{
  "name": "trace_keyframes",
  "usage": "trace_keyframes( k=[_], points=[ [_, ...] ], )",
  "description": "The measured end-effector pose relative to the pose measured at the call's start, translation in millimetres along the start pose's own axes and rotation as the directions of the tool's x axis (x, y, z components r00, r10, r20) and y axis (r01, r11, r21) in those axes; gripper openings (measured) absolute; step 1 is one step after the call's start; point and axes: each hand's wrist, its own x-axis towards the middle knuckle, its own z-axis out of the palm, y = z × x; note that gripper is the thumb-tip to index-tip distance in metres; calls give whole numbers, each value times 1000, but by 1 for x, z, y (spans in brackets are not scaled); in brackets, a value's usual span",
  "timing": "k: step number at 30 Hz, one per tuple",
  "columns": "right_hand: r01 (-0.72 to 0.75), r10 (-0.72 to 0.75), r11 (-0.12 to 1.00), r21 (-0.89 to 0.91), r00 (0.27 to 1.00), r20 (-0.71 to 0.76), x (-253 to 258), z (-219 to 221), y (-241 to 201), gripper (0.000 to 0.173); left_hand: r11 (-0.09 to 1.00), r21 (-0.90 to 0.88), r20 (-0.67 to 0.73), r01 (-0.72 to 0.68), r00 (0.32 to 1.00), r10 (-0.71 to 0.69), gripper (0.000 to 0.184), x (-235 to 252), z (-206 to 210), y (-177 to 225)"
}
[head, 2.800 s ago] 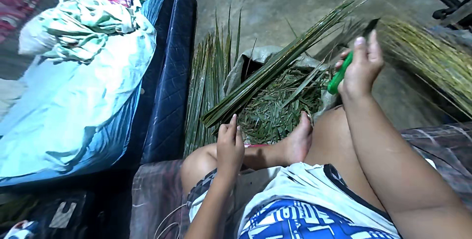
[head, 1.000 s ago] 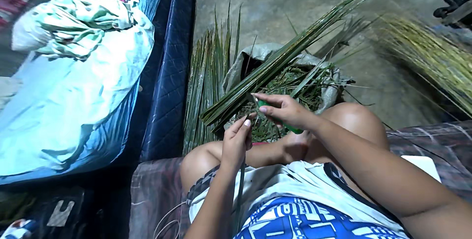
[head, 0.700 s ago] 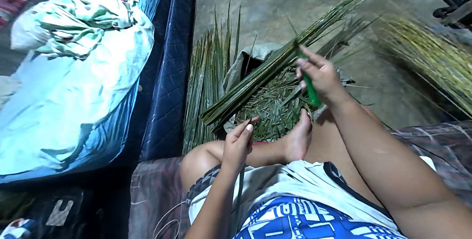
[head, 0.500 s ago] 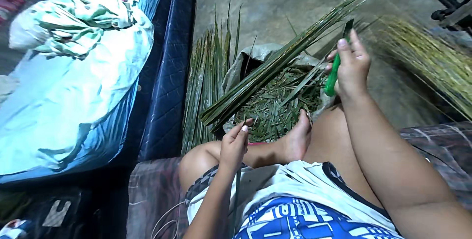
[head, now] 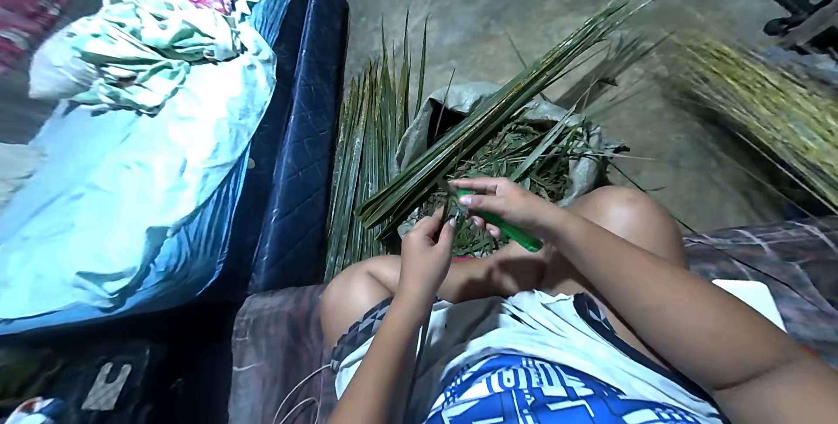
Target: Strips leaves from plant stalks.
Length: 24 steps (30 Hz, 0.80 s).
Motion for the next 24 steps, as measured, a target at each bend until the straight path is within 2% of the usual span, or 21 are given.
trace_keyframes(
  k=[4,7,10,13,15,17,19,21,24],
  points=[
    [25,-26,1000,-16,996,-88,-2,-12,-3,42,991,-104,126,90,989,-77,28,-3,-5,0],
    [52,-55,998,-23,988,-145,-3,-23,-5,42,960,-246,219,134,973,-79,25,-6,-6,0],
    [68,-75,997,-43,977,-198,-5,-28,-7,43,876,-441,272,194,959,-76,26,-4,-4,-2],
    [81,-98,992,-94,977,-191,-4,-27,-7,46,814,-525,286,248,952,-105,34,1,-1,-2],
    [68,-93,979,-190,988,-126,-6,-21,-7,51,842,-497,216,210,970,-114,36,5,4,-2],
    [24,-44,941,-338,998,-51,-8,-8,-4,60,903,-396,117,168,984,-132,34,8,9,-1],
    [-14,21,881,-473,1000,11,-8,6,0,65,954,-265,26,141,990,-140,23,11,12,1],
    [-20,42,832,-555,999,27,-7,17,5,66,980,-159,-34,122,991,-129,23,14,13,1],
    [18,-28,788,-616,1000,-6,-2,19,9,61,998,-26,-93,51,994,-53,24,15,14,-6]
  ],
)
